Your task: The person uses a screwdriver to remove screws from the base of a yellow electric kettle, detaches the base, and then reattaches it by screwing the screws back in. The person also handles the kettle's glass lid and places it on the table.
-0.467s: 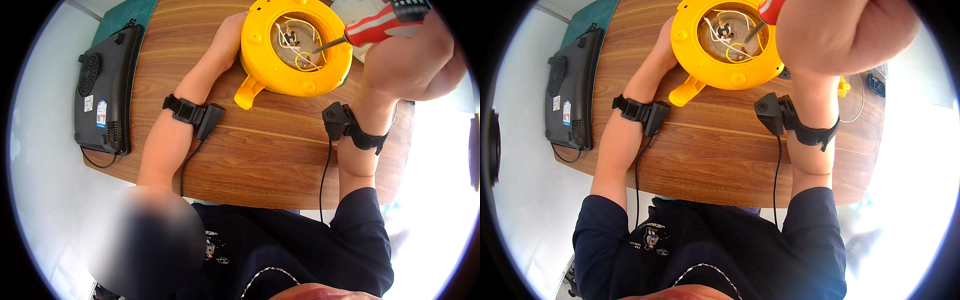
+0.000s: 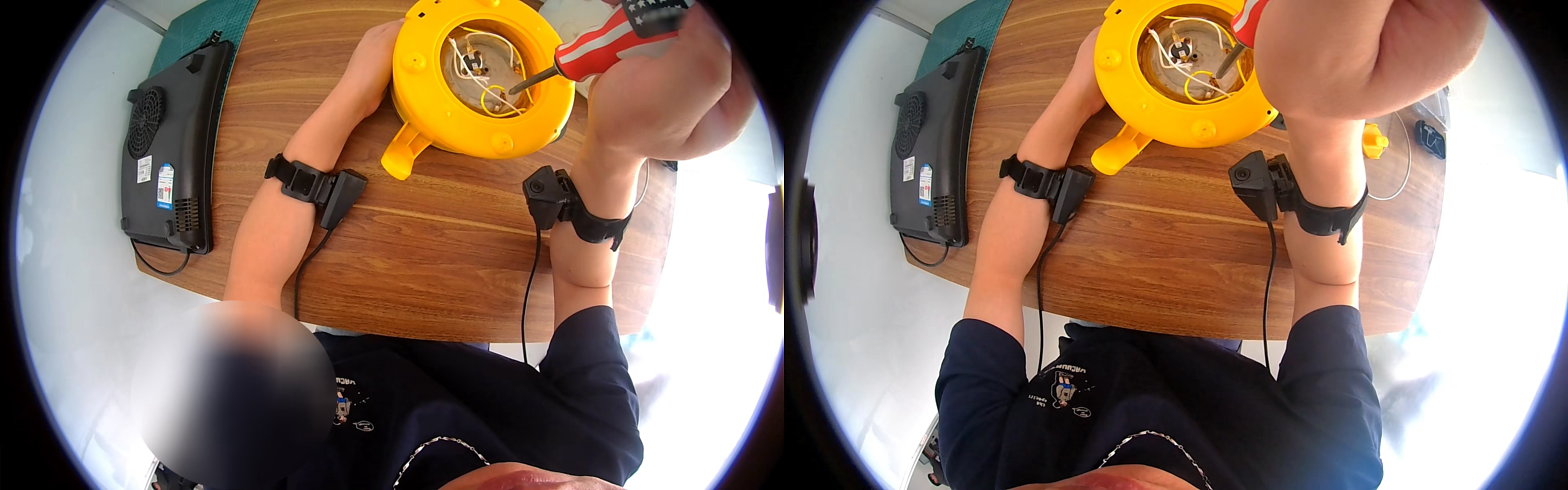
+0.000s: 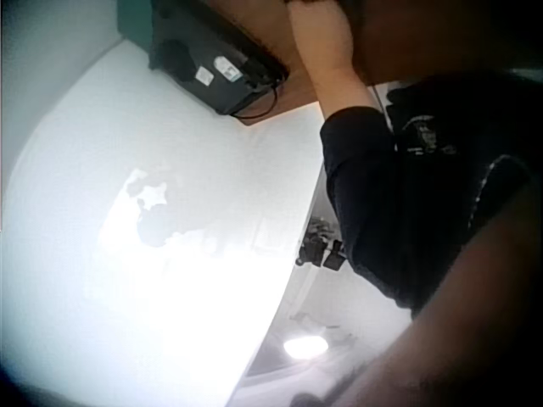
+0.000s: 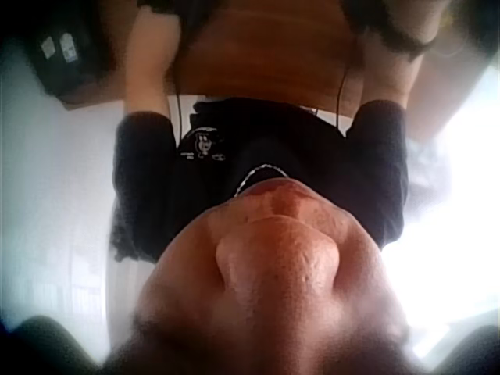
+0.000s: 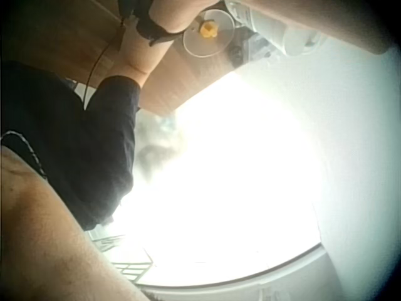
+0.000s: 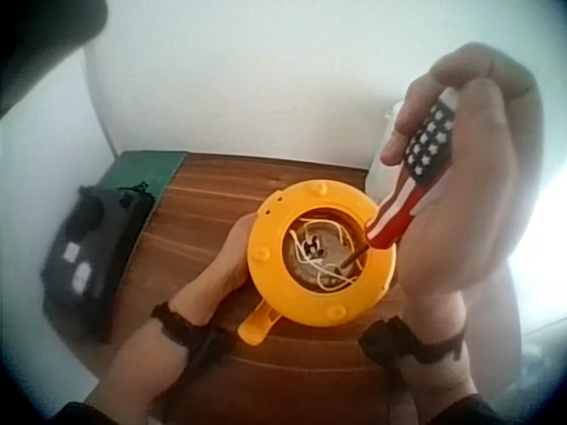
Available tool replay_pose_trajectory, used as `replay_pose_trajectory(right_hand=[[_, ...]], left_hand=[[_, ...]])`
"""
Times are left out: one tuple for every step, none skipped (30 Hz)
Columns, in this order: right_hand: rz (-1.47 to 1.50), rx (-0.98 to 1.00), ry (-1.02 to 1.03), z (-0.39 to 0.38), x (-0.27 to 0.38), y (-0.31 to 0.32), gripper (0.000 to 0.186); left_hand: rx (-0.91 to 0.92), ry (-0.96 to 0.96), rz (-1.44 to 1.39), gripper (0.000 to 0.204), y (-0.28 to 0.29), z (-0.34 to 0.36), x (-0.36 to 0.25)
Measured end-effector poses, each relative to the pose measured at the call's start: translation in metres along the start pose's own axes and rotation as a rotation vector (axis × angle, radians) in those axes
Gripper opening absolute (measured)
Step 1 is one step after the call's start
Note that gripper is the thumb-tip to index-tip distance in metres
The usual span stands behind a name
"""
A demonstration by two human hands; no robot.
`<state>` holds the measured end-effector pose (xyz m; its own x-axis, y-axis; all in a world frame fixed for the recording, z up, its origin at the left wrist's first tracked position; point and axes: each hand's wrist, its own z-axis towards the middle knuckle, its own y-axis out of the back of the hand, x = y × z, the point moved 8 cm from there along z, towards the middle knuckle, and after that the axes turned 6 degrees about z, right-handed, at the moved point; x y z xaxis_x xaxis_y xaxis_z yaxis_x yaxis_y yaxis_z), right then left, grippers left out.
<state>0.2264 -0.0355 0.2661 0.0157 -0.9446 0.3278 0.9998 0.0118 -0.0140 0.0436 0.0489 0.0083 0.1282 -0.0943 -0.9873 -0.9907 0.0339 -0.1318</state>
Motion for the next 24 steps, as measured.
replay_pose_trajectory(right_hand=[[-0.011,-0.042,0.064,-0.005,-0.012,0.006,0.026],[-0.015,-0.084,0.126,-0.006,-0.012,0.003,0.026],[-0.011,-0.045,0.053,-0.004,-0.011,0.001,0.026],[-0.009,-0.005,-0.018,-0.002,-0.001,-0.001,0.026],[-0.006,0.034,-0.088,0.0,0.003,-0.005,0.026],[0.016,-0.019,-0.069,-0.003,-0.013,0.004,0.026],[0.037,-0.073,-0.05,-0.01,-0.042,0.018,0.026],[0.062,-0.126,-0.027,-0.008,-0.047,0.016,0.026],[-0.002,-0.077,-0.002,-0.008,-0.04,0.013,0.026],[-0.066,-0.028,0.022,-0.009,-0.028,0.009,0.026],[-0.13,0.022,0.044,-0.007,-0.014,0.0,0.026],[-0.067,0.025,0.001,-0.005,-0.008,-0.005,0.026],[-0.002,0.027,-0.043,-0.003,-0.003,-0.009,0.026],[0.057,0.031,-0.086,-0.003,-0.002,-0.01,0.026],[-0.001,0.046,0.012,-0.004,-0.006,-0.006,0.026],[-0.058,0.063,0.109,-0.007,-0.019,0.002,0.026],[-0.111,0.078,0.204,-0.009,-0.02,0.0,0.026],[-0.083,0.054,0.214,-0.012,-0.022,0.002,0.027],[-0.056,0.031,0.224,-0.014,-0.022,0.002,0.028],[-0.025,0.007,0.235,-0.014,-0.021,0.001,0.029],[-0.084,0.107,0.214,-0.013,-0.02,-0.004,0.03],[-0.143,0.207,0.193,-0.012,-0.016,-0.006,0.031],[-0.212,0.307,0.172,-0.012,-0.015,-0.008,0.032],[-0.119,0.248,0.141,-0.013,-0.02,-0.003,0.033]], left_hand=[[0.005,-0.006,-0.006,0.036,-0.001,0.0,-0.001],[-0.002,-0.004,0.009,0.036,0.0,-0.002,-0.002],[-0.009,-0.002,0.023,0.036,0.0,-0.004,-0.004],[-0.016,-0.001,0.036,0.036,-0.001,-0.005,-0.005],[-0.016,-0.003,0.041,0.036,-0.001,-0.006,-0.007],[-0.014,0.002,0.046,0.036,-0.003,-0.005,-0.007],[-0.011,0.007,0.051,0.036,-0.004,-0.004,-0.007],[0.004,0.004,0.057,0.036,-0.004,-0.002,-0.004],[0.02,0.001,0.063,0.036,-0.001,0.003,0.001],[0.035,-0.002,0.069,0.036,0.001,0.007,0.006],[0.038,-0.004,0.07,0.036,0.003,0.01,0.011],[0.043,-0.008,0.071,0.036,0.004,0.012,0.013],[0.046,-0.011,0.073,0.036,0.006,0.013,0.015],[0.039,-0.013,0.063,0.036,0.005,0.011,0.013],[0.033,-0.016,0.053,0.036,0.002,0.009,0.009],[0.027,-0.019,0.043,0.036,0.0,0.006,0.005],[0.022,-0.021,0.045,0.036,-0.001,0.004,0.002],[0.018,-0.024,0.047,0.036,-0.001,0.002,0.0],[0.015,-0.026,0.05,0.036,-0.002,0.001,-0.001],[0.017,-0.024,0.042,0.036,0.0,0.002,0.001],[0.019,-0.021,0.034,0.036,0.002,0.004,0.005],[0.022,-0.018,0.026,0.036,0.004,0.006,0.007],[0.025,-0.015,0.025,0.035,0.002,0.007,0.007],[0.029,-0.011,0.024,0.035,0.0,0.008,0.008]])
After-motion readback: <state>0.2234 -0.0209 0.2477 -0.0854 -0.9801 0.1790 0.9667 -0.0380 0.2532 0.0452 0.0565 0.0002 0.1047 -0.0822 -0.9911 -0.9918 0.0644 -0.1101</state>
